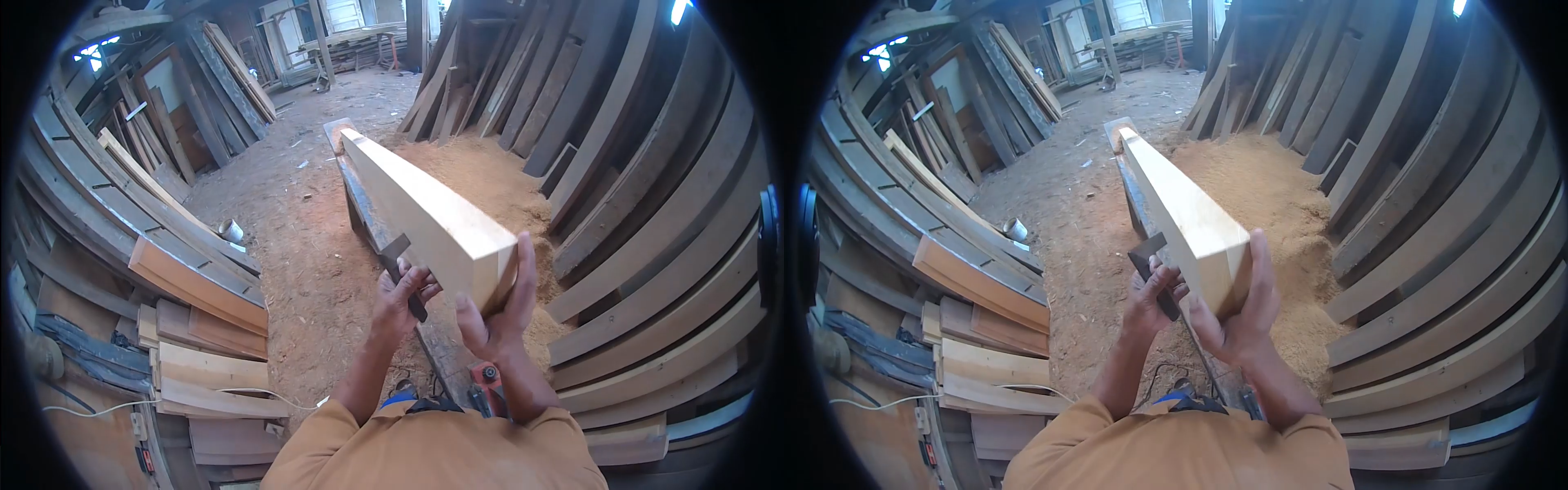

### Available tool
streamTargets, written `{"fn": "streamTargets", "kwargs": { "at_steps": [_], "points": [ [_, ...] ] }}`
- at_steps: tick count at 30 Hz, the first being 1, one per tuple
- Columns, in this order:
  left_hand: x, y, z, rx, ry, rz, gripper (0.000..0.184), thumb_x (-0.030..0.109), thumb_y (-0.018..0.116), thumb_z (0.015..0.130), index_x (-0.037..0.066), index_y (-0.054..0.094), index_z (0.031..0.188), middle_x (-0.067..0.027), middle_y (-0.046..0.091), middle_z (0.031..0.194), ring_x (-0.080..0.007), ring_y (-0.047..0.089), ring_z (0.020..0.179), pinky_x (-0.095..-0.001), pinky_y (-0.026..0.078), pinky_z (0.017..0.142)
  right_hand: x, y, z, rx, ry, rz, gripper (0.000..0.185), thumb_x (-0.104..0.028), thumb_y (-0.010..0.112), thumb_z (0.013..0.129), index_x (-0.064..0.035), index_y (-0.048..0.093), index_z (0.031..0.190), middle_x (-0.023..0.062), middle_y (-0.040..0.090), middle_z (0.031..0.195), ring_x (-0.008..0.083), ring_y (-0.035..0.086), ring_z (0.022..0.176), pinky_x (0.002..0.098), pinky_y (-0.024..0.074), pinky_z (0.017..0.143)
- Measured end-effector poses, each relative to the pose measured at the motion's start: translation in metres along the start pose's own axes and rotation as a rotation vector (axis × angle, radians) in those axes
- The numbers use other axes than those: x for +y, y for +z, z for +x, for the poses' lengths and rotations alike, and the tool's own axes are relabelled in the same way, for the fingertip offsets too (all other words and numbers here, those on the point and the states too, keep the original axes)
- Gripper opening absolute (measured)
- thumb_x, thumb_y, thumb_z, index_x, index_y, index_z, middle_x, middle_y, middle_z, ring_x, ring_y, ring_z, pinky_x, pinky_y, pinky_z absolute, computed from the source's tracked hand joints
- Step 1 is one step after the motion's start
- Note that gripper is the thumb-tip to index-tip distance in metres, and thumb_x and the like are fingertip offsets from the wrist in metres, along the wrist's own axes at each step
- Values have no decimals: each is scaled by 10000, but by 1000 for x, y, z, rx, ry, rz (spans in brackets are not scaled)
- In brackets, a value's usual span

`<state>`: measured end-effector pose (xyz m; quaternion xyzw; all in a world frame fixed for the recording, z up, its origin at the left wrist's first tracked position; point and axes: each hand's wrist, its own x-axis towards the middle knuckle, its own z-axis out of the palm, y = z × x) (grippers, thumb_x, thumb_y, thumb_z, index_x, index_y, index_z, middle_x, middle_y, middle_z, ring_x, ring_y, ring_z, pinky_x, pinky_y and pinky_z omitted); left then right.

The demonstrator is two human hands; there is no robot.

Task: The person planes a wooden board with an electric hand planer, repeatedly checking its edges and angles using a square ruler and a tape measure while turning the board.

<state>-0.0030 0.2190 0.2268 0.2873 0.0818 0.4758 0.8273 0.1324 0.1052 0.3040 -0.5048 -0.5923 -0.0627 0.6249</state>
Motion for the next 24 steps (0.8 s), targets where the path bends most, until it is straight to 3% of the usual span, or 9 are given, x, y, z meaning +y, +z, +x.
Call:
{"fn": "streamTargets", "kwargs": {
  "at_steps": [3, 5, 7, 10, 13, 14, 18, 21, 24],
  "points": [
    [28, -22, 8, -154, -190, 357, 182, 151, 678, 1001, 111, 502, 1022, -133, 696, 961, -196, 701, 821, -331, 600, 686, -11, 7, 48, 57, -148, -62, 937, -214, 714, 839, 126, 223, 1560, 285, 477, 1441, 329, 582, 1225, 414, 470, 1040],
    [42, -40, 7, -163, -225, 864, 182, 167, 670, 999, 88, 512, 1043, -123, 699, 919, -159, 675, 762, -290, 560, 648, -14, 9, 60, 50, -158, -13, 912, -207, 705, 845, 128, 242, 1555, 289, 489, 1421, 325, 589, 1218, 415, 470, 1041],
    [41, -53, -2, -50, -53, 1537, 187, 170, 657, 994, 64, 520, 1065, -111, 698, 879, -127, 642, 704, -258, 519, 617, -12, 9, 67, 54, -177, 1, 901, -201, 700, 848, 127, 246, 1555, 292, 503, 1404, 322, 599, 1207, 416, 474, 1037],
    [53, -98, -11, 129, 63, 1566, 102, 71, 591, 988, 35, 539, 1068, -90, 679, 884, -89, 602, 658, -250, 481, 557, -11, 10, 69, 46, -185, 7, 908, -195, 700, 849, 128, 234, 1558, 292, 527, 1380, 322, 619, 1187, 414, 485, 1025],
    [81, -98, -22, 415, 151, 1171, 96, 54, 569, 982, 50, 552, 1076, -76, 683, 888, -80, 583, 658, -251, 487, 588, -9, 11, 69, 43, -175, 17, 918, -196, 709, 848, 137, 226, 1554, 288, 552, 1353, 325, 638, 1164, 412, 493, 1016],
    [95, -95, -25, 453, 173, 1138, 72, 73, 573, 1006, 54, 565, 1075, -58, 710, 926, -99, 615, 757, -254, 510, 689, -10, 11, 70, 42, -184, 1, 922, -197, 713, 848, 140, 223, 1553, 288, 560, 1343, 327, 644, 1155, 411, 495, 1013],
    [131, -118, -27, 642, 514, 1193, 60, 107, 588, 1029, 59, 602, 1061, 14, 634, 846, -54, 550, 727, -222, 464, 669, -12, 14, 73, 53, -196, 12, 943, -199, 760, 820, 138, 253, 1540, 318, 528, 1377, 380, 632, 1124, 450, 501, 975],
    [145, -116, -19, 664, 813, 777, 51, 117, 607, 1029, 72, 622, 1048, 41, 589, 829, -44, 529, 729, -222, 447, 642, -16, 14, 78, 67, -242, -50, 928, -213, 728, 840, 153, 242, 1540, 313, 546, 1366, 344, 645, 1168, 415, 490, 1020],
    [150, -107, -16, 620, 789, 598, 54, 110, 619, 1028, 76, 625, 1070, 40, 596, 860, -38, 536, 752, -213, 452, 637, -16, 16, 76, 54, -217, -20, 919, -212, 726, 836, 158, 253, 1533, 331, 515, 1398, 361, 633, 1191, 422, 485, 1027]
  ]
}}
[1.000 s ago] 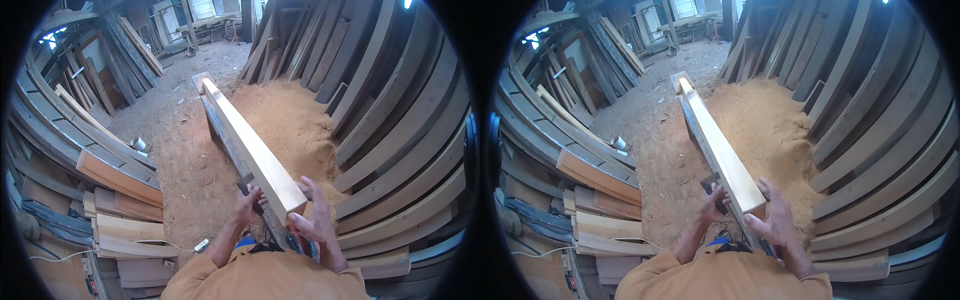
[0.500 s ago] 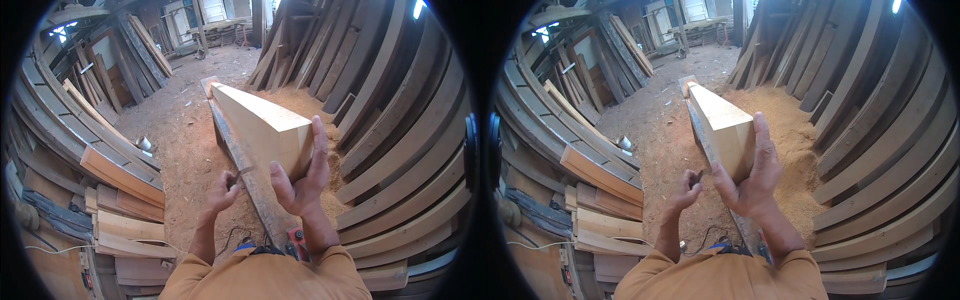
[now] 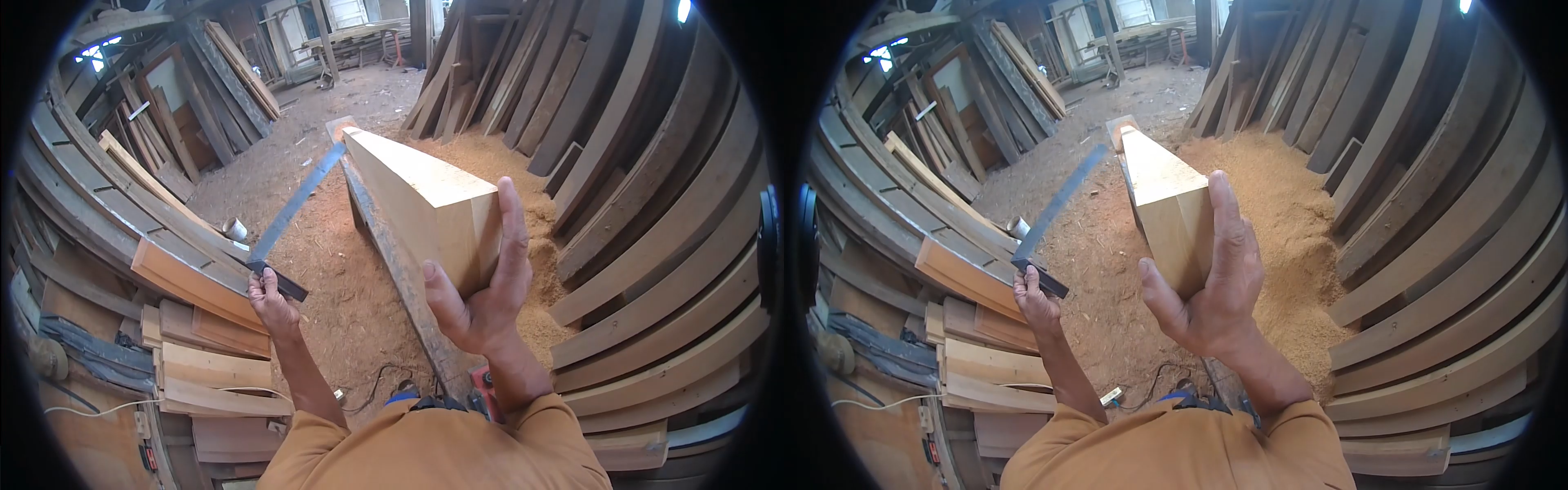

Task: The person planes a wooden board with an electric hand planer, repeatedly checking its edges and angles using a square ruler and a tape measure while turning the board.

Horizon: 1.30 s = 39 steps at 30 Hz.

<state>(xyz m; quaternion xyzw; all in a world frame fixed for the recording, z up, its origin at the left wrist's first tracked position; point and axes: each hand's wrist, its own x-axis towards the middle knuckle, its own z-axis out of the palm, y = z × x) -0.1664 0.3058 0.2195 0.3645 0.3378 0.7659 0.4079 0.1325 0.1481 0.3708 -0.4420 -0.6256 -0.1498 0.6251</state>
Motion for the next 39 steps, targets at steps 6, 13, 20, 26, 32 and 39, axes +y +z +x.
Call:
{"fn": "streamTargets", "kwargs": {
  "at_steps": [6, 13, 20, 26, 32, 39],
  "points": [
    [-12, 38, 3, -111, -35, -67, 139, 71, 656, 1003, 55, 643, 1141, 17, 637, 921, -58, 579, 811, -202, 471, 675, -9, 3, -1, -6, -30, -2, 937, -192, 777, 812, 172, 264, 1508, 360, 496, 1389, 413, 617, 1083, 474, 508, 921],
    [-41, 117, 13, -386, 62, 197, 118, 102, 670, 992, 37, 640, 1086, -24, 678, 956, -101, 612, 872, -262, 496, 810, -34, 2, -37, -210, 33, -120, 984, -283, 744, 884, 201, 168, 1517, 362, 275, 1522, 438, 409, 1391, 477, 373, 1139],
    [-53, 162, 3, -445, -62, 111, 145, 141, 625, 1033, 17, 637, 1107, -37, 700, 938, -69, 629, 776, -240, 532, 662, -36, 13, -52, -85, -7, -88, 897, -284, 770, 873, 199, 284, 1453, 479, 500, 1311, 494, 632, 1046, 518, 515, 874],
    [-52, 160, 4, -454, -76, 140, 170, 147, 617, 1039, 1, 639, 1124, -34, 703, 939, -60, 617, 765, -228, 514, 655, -30, 18, -57, -65, -15, -32, 889, -295, 760, 881, 195, 286, 1451, 485, 508, 1295, 482, 635, 1041, 514, 516, 863],
    [-50, 159, 3, -455, -64, 155, 161, 131, 620, 1033, -3, 644, 1118, -27, 700, 931, -54, 608, 753, -218, 503, 669, -33, 16, -57, -82, 1, -41, 897, -297, 759, 881, 187, 275, 1461, 487, 501, 1303, 471, 627, 1060, 506, 512, 875],
    [-51, 157, 1, -426, 39, 261, 150, 129, 630, 1021, 13, 661, 1112, -1, 682, 813, -41, 585, 683, -218, 483, 626, -36, 13, -56, -132, 42, -51, 906, -299, 750, 893, 182, 249, 1474, 487, 457, 1348, 480, 607, 1106, 512, 505, 908]
  ]
}}
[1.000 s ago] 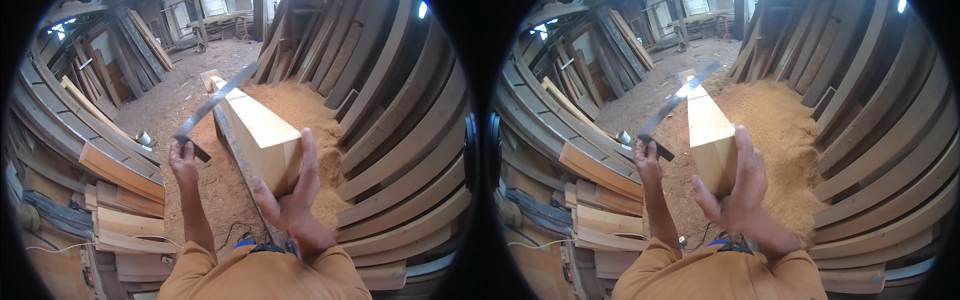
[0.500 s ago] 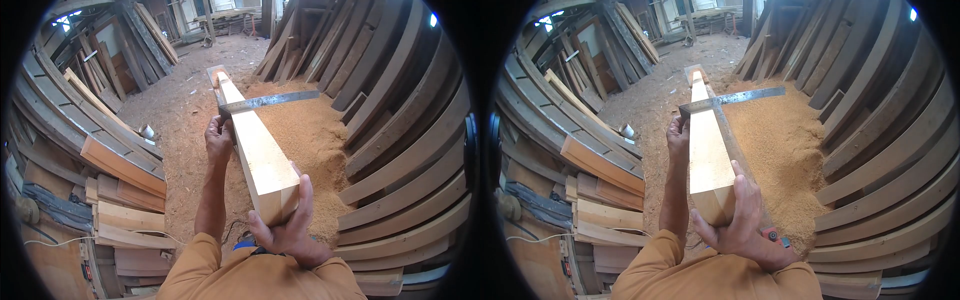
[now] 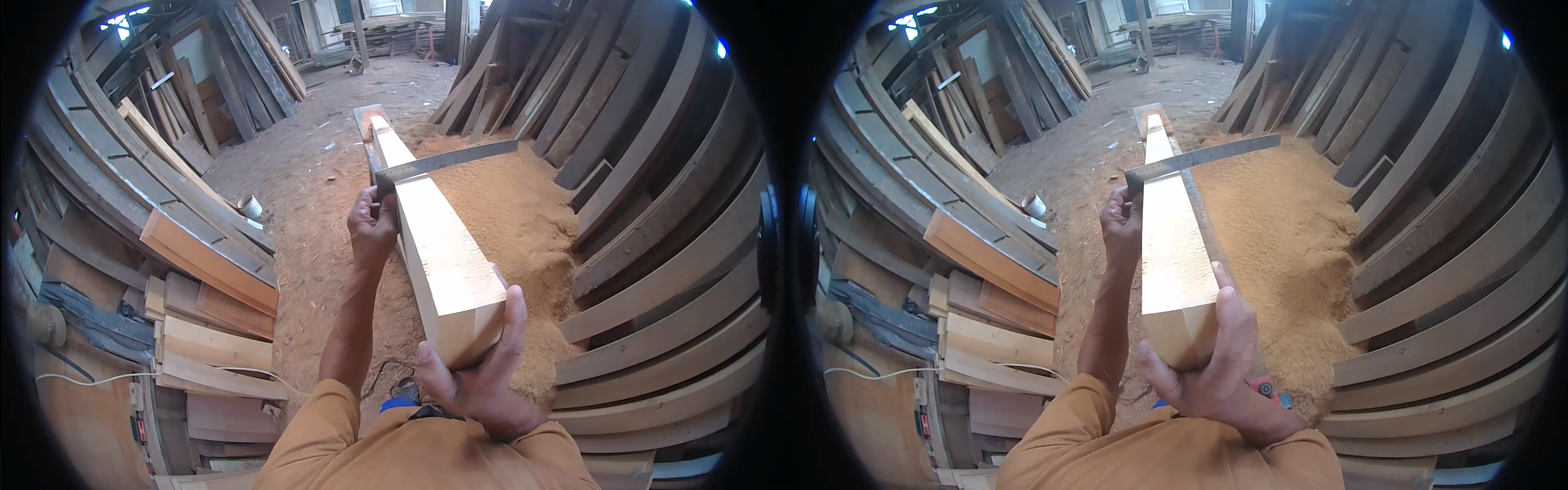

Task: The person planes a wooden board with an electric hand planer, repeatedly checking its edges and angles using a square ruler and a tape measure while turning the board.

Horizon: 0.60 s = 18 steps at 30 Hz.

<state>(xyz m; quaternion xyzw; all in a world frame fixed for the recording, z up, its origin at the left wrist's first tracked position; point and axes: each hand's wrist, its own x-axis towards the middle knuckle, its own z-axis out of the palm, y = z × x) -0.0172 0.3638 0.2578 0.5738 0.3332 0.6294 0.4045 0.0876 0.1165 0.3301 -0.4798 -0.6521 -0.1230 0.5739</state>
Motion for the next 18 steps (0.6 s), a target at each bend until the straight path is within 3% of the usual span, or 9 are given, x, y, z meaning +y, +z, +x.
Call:
{"fn": "streamTargets", "kwargs": {
  "at_steps": [2, 4, 6, 8, 10, 13, 18],
  "points": [
    [3, -1, -1, 57, 28, -21, 138, 134, 643, 1016, 31, 668, 1103, 19, 656, 793, -39, 563, 664, -211, 448, 605, -1, -6, 8, -29, -24, -34, 920, -298, 733, 896, 177, 222, 1496, 433, 399, 1421, 452, 545, 1202, 491, 461, 990],
    [8, -11, -5, 234, 35, -72, 121, 139, 654, 1012, 41, 670, 1081, 29, 637, 797, -43, 544, 663, -218, 435, 592, 7, -9, 23, -40, -59, -32, 943, -300, 696, 902, 168, 178, 1535, 325, 295, 1556, 388, 422, 1395, 449, 375, 1142],
    [-10, -35, -5, 398, 154, -76, 71, 127, 665, 1007, 60, 667, 1030, 39, 609, 812, -48, 518, 670, -219, 413, 564, 14, -11, 40, 53, -12, -12, 924, -313, 699, 893, 160, 229, 1532, 306, 340, 1547, 365, 432, 1394, 444, 369, 1146],
    [-10, -65, -19, 537, 31, -255, 44, 113, 662, 1008, 70, 658, 1003, 35, 611, 821, -47, 518, 675, -210, 409, 552, 24, -12, 56, 166, 0, 24, 895, -312, 702, 866, 122, 300, 1538, 281, 427, 1511, 334, 477, 1367, 430, 383, 1137],
    [-26, -104, -30, 601, 59, -328, 69, 140, 683, 997, 98, 630, 981, 36, 594, 787, -42, 515, 620, -228, 407, 492, 30, -19, 63, 157, 26, 32, 889, -290, 697, 855, 103, 301, 1547, 270, 439, 1504, 331, 501, 1343, 426, 404, 1121],
    [-52, -156, -49, 657, 48, -372, 82, 141, 693, 992, 106, 620, 983, 32, 605, 803, -65, 556, 650, -233, 474, 539, 35, -24, 64, 153, 53, 83, 877, -227, 691, 831, 83, 306, 1556, 244, 457, 1497, 324, 524, 1318, 421, 426, 1102],
    [-65, -187, -78, 731, -56, -358, 64, 109, 671, 1002, 92, 614, 977, 35, 596, 824, -60, 551, 662, -223, 489, 563, 31, -19, 59, 145, 89, 134, 890, -193, 697, 820, 90, 288, 1559, 241, 435, 1514, 311, 480, 1358, 418, 391, 1137]
  ]
}}
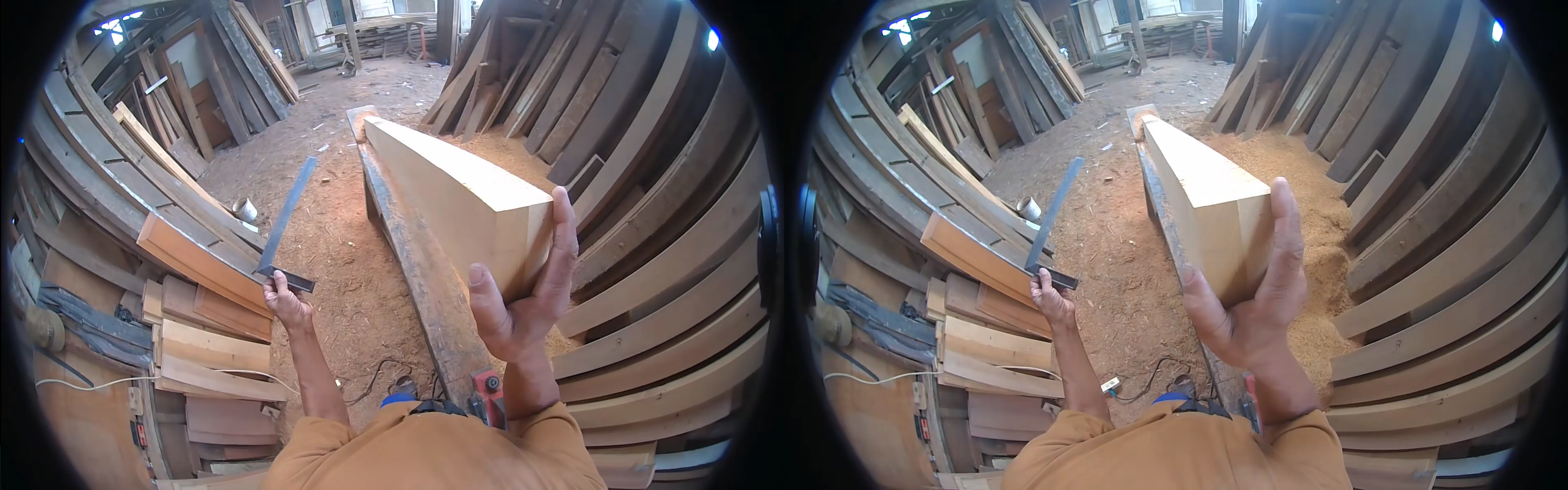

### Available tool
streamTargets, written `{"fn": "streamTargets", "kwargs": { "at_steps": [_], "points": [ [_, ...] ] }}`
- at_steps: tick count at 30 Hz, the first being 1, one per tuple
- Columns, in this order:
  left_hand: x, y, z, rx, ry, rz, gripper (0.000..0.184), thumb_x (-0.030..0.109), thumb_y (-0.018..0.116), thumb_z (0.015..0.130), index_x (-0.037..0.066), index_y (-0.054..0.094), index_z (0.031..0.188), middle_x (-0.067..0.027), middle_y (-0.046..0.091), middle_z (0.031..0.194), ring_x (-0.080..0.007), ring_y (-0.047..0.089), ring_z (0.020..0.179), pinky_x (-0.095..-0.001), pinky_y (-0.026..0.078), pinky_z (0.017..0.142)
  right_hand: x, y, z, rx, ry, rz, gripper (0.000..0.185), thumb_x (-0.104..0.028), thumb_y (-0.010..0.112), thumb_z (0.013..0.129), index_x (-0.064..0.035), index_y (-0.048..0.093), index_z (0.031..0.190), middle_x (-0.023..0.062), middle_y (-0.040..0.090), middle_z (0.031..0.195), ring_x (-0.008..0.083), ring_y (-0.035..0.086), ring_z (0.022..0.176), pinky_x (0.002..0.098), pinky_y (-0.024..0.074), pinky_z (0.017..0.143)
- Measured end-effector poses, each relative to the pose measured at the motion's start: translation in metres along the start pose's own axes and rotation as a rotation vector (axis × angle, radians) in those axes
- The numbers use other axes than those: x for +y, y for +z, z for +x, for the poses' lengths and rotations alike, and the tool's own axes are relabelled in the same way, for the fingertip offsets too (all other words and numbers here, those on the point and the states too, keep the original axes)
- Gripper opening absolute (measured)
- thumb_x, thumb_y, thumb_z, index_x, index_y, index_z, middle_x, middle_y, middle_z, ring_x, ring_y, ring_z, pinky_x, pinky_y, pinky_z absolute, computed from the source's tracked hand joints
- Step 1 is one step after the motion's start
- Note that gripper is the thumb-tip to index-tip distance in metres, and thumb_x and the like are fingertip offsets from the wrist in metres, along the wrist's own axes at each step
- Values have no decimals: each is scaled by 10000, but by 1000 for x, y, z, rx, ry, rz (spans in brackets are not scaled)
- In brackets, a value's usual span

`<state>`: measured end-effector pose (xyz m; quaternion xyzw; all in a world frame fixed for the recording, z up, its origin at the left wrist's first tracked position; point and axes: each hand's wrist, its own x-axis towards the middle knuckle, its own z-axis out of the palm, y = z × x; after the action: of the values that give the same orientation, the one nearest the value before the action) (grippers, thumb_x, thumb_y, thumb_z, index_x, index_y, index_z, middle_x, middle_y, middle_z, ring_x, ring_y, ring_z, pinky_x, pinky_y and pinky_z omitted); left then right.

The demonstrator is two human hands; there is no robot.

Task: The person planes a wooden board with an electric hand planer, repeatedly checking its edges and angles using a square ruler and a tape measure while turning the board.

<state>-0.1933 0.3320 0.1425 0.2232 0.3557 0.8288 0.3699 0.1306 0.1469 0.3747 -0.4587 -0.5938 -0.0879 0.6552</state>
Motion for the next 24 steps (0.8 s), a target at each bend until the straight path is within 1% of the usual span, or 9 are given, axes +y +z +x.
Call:
{"fn": "streamTargets", "kwargs": {
  "at_steps": [5, 9, 12, 13, 14, 16, 19, 22, 24],
  "points": [
    [-11, -9, -18, -14, -89, -6, 78, 109, 667, 1002, 101, 596, 971, 30, 606, 834, -64, 571, 665, -231, 515, 552, -8, -3, 4, -55, 39, -64, 913, -203, 719, 808, 104, 280, 1548, 259, 461, 1474, 302, 498, 1330, 411, 402, 1122],
    [-23, -7, -30, -62, -124, -1, 89, 115, 669, 1002, 108, 587, 969, 32, 609, 832, -62, 578, 667, -231, 515, 548, -31, -15, -5, -160, 386, 12, 812, -218, 750, 791, 110, 393, 1443, 241, 585, 1269, 294, 609, 1160, 405, 483, 1014],
    [-32, -3, -36, -89, -150, 24, 94, 126, 675, 1002, 108, 586, 979, 37, 605, 836, -58, 569, 662, -224, 501, 551, -19, -34, -44, -236, 423, -197, 788, -206, 818, 754, 92, 414, 1361, 254, 644, 1137, 340, 693, 1001, 420, 555, 873],
    [-35, -3, -35, -112, -154, 38, 92, 126, 674, 1003, 109, 586, 980, 37, 605, 839, -58, 567, 665, -222, 495, 556, -10, -39, -66, -223, 373, -264, 734, -200, 821, 741, 76, 452, 1312, 224, 657, 1057, 337, 696, 930, 430, 557, 823],
    [-40, -6, -35, -134, -160, 53, 91, 125, 674, 1003, 109, 587, 981, 37, 605, 843, -57, 565, 667, -220, 490, 562, -12, -44, -85, -187, 532, -119, 713, -195, 829, 730, 64, 479, 1294, 215, 656, 1062, 341, 686, 935, 439, 549, 826],
    [-43, -10, -35, -169, -176, 73, 87, 123, 673, 1004, 110, 589, 985, 38, 605, 845, -55, 562, 674, -218, 481, 574, -5, -64, -133, -321, 689, -292, 699, -196, 831, 730, 47, 485, 1286, 208, 662, 1047, 361, 682, 958, 448, 536, 871],
    [-42, -5, -38, -204, -207, 91, 84, 121, 672, 1003, 107, 590, 989, 41, 601, 841, -49, 557, 687, -218, 469, 590, 1, -74, -193, -446, 994, -352, 712, -217, 839, 723, 32, 469, 1278, 232, 647, 1092, 393, 669, 1018, 461, 519, 919],
    [-39, -4, -42, -252, -219, 139, 88, 124, 672, 1003, 100, 591, 977, 45, 593, 829, -42, 543, 691, -219, 449, 595, 37, -75, -285, -687, 940, -589, 713, -220, 838, 725, 25, 465, 1281, 276, 686, 1065, 418, 703, 986, 488, 560, 865],
    [-40, -10, -45, -328, -206, 168, 93, 126, 670, 1005, 95, 591, 965, 50, 585, 820, -38, 528, 688, -218, 430, 595, 54, -67, -335, -775, 1014, -614, 718, -241, 844, 718, 22, 461, 1266, 287, 684, 1065, 445, 689, 1001, 512, 552, 874]
  ]
}}
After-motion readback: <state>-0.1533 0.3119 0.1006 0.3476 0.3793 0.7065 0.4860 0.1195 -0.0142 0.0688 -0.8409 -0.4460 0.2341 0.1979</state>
